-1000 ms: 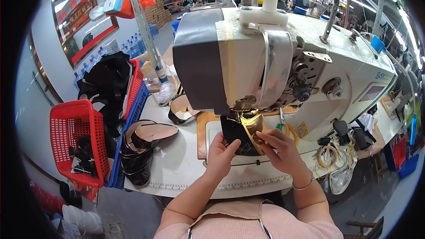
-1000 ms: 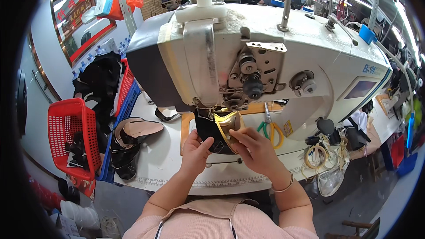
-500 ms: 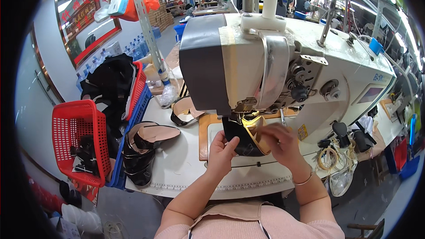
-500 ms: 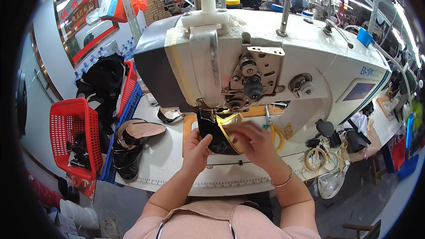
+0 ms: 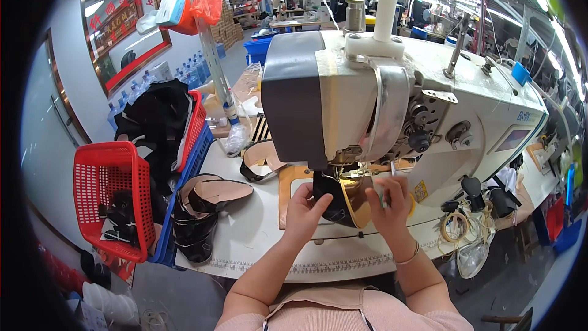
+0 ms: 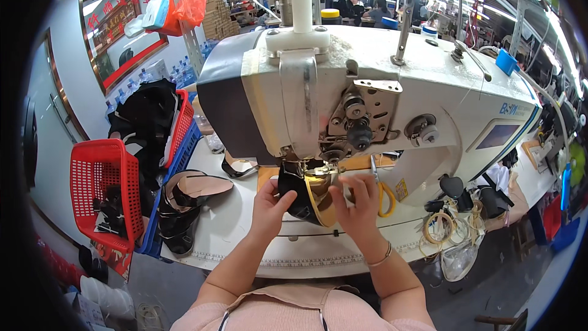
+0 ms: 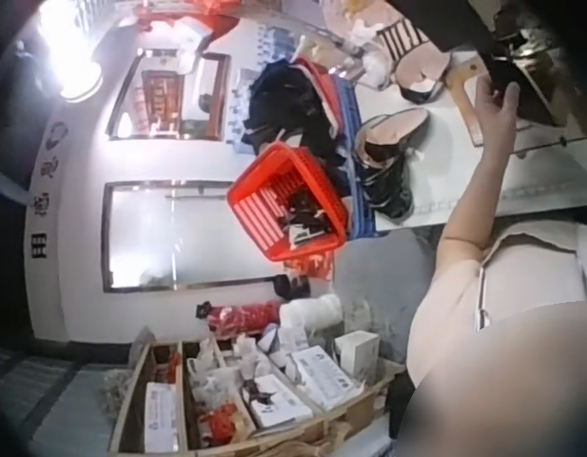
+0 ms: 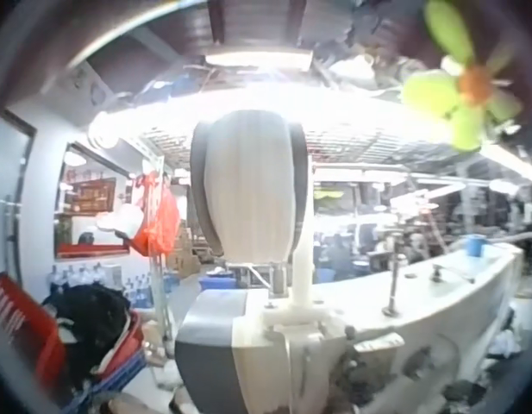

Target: Stitch shoe components using an industrial sewing machine.

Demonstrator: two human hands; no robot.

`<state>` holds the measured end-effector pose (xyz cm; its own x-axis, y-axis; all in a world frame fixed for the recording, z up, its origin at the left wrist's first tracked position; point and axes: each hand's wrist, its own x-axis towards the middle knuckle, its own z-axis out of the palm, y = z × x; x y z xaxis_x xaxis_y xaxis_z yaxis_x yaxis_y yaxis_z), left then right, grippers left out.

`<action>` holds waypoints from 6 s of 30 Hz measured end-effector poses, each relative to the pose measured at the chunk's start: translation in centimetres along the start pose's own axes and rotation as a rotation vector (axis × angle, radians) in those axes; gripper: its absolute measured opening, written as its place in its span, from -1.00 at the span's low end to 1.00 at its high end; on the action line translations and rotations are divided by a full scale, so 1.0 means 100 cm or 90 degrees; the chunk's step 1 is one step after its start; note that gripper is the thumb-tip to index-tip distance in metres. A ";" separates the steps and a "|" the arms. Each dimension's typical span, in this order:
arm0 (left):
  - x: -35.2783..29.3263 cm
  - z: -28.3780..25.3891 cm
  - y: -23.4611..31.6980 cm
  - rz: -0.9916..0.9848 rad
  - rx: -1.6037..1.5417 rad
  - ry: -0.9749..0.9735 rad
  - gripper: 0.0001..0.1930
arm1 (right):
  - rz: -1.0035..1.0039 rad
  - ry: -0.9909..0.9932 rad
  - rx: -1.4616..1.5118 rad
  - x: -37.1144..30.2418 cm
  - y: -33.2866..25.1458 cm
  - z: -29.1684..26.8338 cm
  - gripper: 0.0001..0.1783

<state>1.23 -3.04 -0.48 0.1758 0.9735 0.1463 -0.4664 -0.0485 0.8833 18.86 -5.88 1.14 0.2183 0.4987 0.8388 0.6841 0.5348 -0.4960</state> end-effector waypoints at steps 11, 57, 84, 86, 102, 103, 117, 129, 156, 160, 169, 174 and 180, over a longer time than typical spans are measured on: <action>0.014 -0.003 0.008 0.023 0.039 -0.012 -0.77 | 0.120 -0.345 0.141 0.002 -0.026 -0.009 -0.89; 0.007 -0.011 -0.012 -0.092 -0.059 0.031 -0.75 | 0.415 -0.070 0.432 0.010 0.022 0.014 -0.86; 0.105 -0.156 0.095 0.324 0.809 -0.021 -0.88 | 0.036 -0.277 -0.162 -0.127 0.026 -0.053 -0.80; 0.117 -0.169 0.060 0.257 1.097 -0.094 -0.86 | 0.052 -0.288 -0.150 -0.125 0.027 -0.051 -0.77; -0.018 -0.173 0.147 0.096 1.026 0.022 -0.79 | 0.030 -0.368 0.040 -0.104 0.010 -0.022 -0.77; -0.026 -0.158 0.152 0.004 0.818 0.049 -0.82 | 0.002 -0.370 0.063 -0.097 0.002 -0.016 -0.82; -0.014 -0.045 0.045 -0.300 0.173 -0.451 -0.63 | 0.563 -0.204 0.445 -0.037 0.025 -0.045 -0.71; 0.054 -0.009 0.022 -0.110 0.169 -0.099 -0.80 | -0.018 -0.167 -0.146 0.024 0.188 0.067 -0.80; 0.035 0.023 -0.008 0.175 0.144 0.174 -0.90 | -0.191 -0.243 -0.077 0.029 0.005 0.007 -0.75; 0.037 0.021 -0.015 0.186 0.124 0.178 -0.89 | -0.194 -0.261 -0.099 0.030 0.002 0.007 -0.70; 0.039 0.016 -0.017 0.128 0.053 0.170 -0.91 | -0.245 -0.271 -0.139 0.032 -0.003 0.009 -0.61; 0.042 0.012 -0.019 0.100 0.066 0.140 -0.88 | -0.299 -0.235 -0.162 0.032 -0.001 0.010 -0.73; 0.046 0.013 -0.013 0.136 0.111 0.143 -0.86 | -0.238 -0.318 -0.167 0.033 -0.001 0.009 -0.62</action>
<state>3.76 1.19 -0.43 -0.1141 0.9611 0.2516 -0.3134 -0.2751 0.9089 18.85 -3.69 3.77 -0.3704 0.6020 0.7074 0.8115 0.5803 -0.0688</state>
